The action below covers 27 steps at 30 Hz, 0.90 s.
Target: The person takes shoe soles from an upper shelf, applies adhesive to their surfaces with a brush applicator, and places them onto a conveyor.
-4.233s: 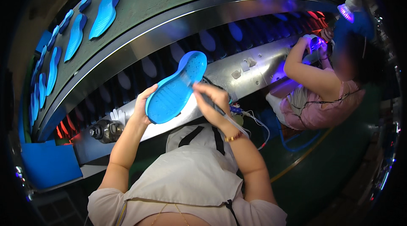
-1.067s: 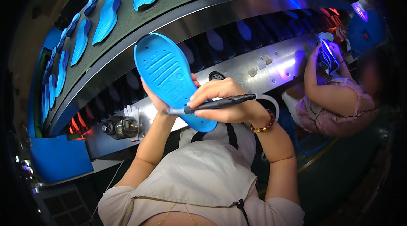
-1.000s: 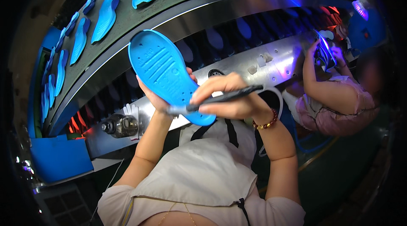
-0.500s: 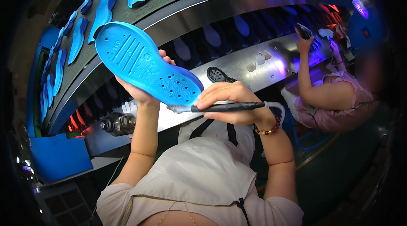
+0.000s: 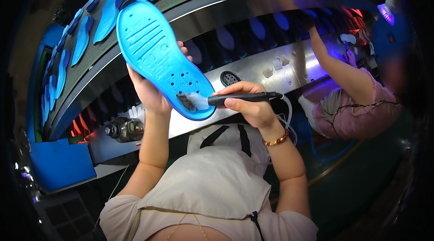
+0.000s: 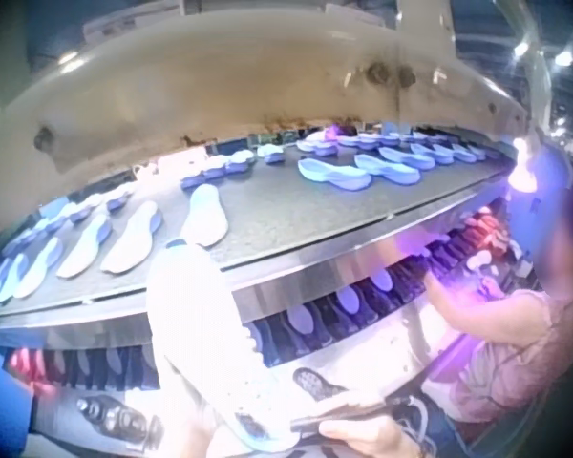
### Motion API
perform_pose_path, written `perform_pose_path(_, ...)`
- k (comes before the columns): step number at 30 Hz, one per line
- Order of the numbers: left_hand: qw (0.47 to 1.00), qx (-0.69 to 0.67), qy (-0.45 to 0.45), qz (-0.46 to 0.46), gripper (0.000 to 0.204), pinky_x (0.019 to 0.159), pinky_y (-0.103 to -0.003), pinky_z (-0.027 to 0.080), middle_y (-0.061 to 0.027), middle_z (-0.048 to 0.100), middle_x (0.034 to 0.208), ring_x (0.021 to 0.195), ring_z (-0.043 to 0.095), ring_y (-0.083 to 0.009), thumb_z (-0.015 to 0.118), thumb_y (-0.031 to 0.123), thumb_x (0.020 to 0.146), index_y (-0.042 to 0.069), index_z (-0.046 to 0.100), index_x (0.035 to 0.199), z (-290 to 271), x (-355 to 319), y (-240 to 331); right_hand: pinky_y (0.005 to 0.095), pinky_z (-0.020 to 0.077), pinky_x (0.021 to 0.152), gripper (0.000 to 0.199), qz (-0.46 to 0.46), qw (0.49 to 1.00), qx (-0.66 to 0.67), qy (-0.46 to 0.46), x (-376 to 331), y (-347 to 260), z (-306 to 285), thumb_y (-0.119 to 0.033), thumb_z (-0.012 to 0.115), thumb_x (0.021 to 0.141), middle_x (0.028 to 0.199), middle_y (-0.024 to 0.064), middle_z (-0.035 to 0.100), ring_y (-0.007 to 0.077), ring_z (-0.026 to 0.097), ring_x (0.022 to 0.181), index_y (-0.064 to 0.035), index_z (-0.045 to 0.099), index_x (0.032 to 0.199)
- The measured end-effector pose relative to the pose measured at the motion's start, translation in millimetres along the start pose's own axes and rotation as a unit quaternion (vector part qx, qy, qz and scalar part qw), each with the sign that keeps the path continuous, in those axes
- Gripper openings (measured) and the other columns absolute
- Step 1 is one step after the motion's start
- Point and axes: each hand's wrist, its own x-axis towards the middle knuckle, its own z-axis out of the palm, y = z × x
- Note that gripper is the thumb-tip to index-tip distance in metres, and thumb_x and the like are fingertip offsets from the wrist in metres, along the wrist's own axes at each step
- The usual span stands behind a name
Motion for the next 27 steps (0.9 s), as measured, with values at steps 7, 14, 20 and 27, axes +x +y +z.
perform_pose_path(7, 0.988, 0.103, 0.026, -0.110, 0.055, 0.086, -0.034, 0.042, -0.0149, 0.053, 0.110, 0.097, 0.054, -0.0230, 0.045, 0.038, 0.083, -0.001, 0.039, 0.121, -25, -32, -13, 0.0203, 0.0481, 0.060, 0.018, 0.091, 0.978, -0.184, -0.036, -4, -18, 22, 0.003, 0.063, 0.071, 0.090, 0.0144, 0.063, 0.0124, 0.061, 0.072, 0.0030, 0.061, 0.089)
perform_pose_path(14, 0.943, 0.197, -0.048, -0.263, 0.054, 0.082, -0.031, 0.046, -0.0169, 0.055, 0.105, 0.092, 0.057, -0.0207, 0.055, 0.028, 0.078, -0.005, 0.042, 0.119, -14, -14, 10, 0.0315, 0.0483, 0.077, 0.020, -0.036, 0.915, -0.359, -0.183, 9, -28, 19, 0.007, 0.065, 0.066, 0.091, 0.0176, 0.063, 0.0266, 0.062, 0.086, 0.0033, 0.062, 0.085)
perform_pose_path(20, 0.878, 0.162, 0.030, -0.450, 0.061, 0.085, -0.033, 0.043, -0.0191, 0.052, 0.111, 0.095, 0.056, -0.0247, 0.055, 0.029, 0.073, -0.004, 0.040, 0.122, -21, -15, 13, 0.0291, 0.0482, 0.076, 0.019, -0.046, 0.877, -0.379, -0.292, 12, -57, 19, 0.000, 0.065, 0.068, 0.090, 0.0130, 0.064, 0.0230, 0.062, 0.086, 0.0005, 0.062, 0.086)
perform_pose_path(27, 0.827, 0.258, -0.007, -0.499, 0.064, 0.082, -0.034, 0.046, -0.0223, 0.052, 0.110, 0.092, 0.057, -0.0275, 0.053, 0.032, 0.072, -0.004, 0.040, 0.123, -13, -10, 22, 0.0294, 0.0486, 0.076, 0.019, -0.030, 0.823, -0.436, -0.362, 20, -71, 7, -0.001, 0.063, 0.070, 0.090, 0.0138, 0.063, 0.0237, 0.062, 0.085, 0.0011, 0.061, 0.088)
